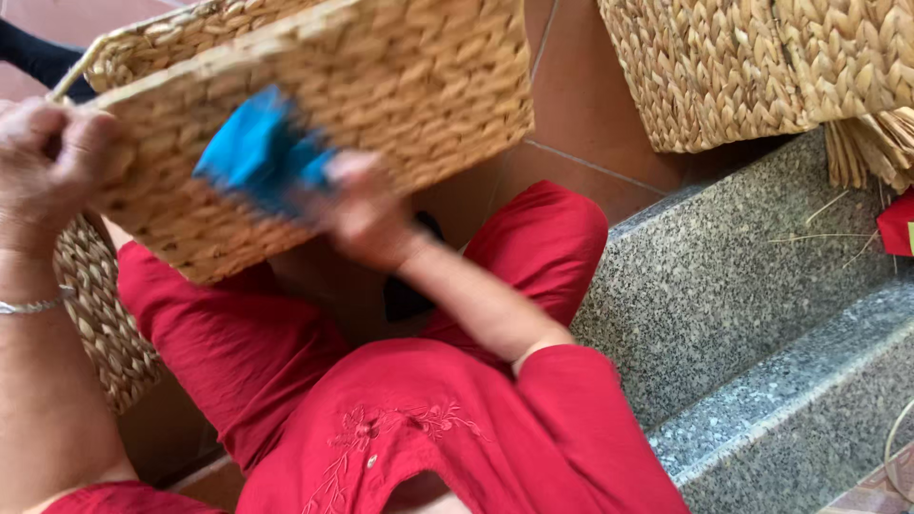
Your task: The person sits on the floor and wipes woven water-hyacinth storage baskets one at a time with a blue cloth, turning each basket to clean its sides, top, and inside, then sets it aside and takes the next basket.
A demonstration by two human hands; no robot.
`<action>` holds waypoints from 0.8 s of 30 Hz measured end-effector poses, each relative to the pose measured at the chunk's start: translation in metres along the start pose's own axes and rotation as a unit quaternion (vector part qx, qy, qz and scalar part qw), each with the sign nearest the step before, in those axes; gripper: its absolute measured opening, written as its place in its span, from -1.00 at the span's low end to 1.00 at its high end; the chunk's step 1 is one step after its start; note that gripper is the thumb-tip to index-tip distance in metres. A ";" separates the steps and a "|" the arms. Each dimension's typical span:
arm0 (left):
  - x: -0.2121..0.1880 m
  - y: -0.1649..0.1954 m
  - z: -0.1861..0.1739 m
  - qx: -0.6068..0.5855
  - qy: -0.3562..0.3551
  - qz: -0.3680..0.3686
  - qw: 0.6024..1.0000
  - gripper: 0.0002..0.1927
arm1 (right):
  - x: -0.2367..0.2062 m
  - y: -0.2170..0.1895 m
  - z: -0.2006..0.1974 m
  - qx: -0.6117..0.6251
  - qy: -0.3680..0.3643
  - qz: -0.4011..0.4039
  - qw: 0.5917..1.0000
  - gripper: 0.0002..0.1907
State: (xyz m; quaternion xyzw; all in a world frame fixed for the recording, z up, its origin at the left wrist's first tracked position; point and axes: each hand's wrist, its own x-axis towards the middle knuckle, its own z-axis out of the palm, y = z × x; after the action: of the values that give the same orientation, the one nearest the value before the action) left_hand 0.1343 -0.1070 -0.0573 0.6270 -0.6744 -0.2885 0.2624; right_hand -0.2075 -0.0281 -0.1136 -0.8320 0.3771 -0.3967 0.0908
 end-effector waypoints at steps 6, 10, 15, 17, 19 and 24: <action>-0.003 0.014 0.008 0.187 0.065 0.099 0.975 -0.58 | 0.015 0.153 -0.108 -0.361 0.150 0.159 0.907 -0.51; -0.015 0.040 0.026 0.199 0.147 0.173 0.954 -0.48 | 0.055 0.165 -0.101 -0.327 0.157 0.266 0.893 -0.57; -0.038 0.030 0.037 0.069 0.156 0.029 0.985 -0.53 | 0.061 0.015 -0.036 -0.156 0.024 0.090 0.983 -0.56; -0.046 0.018 0.042 0.076 0.147 0.029 0.986 -0.45 | 0.039 -0.051 -0.020 -0.083 -0.031 -0.029 0.996 -0.56; -0.052 0.009 0.047 0.073 0.141 0.043 0.986 -0.47 | 0.019 -0.069 -0.014 -0.047 -0.059 -0.121 0.990 -0.55; -0.061 0.009 0.050 0.061 0.117 0.076 0.988 -0.59 | 0.027 0.063 -0.053 -0.143 -0.001 0.028 0.989 -0.54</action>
State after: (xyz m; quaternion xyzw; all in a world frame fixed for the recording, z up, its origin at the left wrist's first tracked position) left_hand 0.0964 -0.0429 -0.0851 0.6182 -0.7012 -0.1508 0.3214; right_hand -0.2703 -0.0832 -0.0911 -0.8258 0.4532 -0.3351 -0.0180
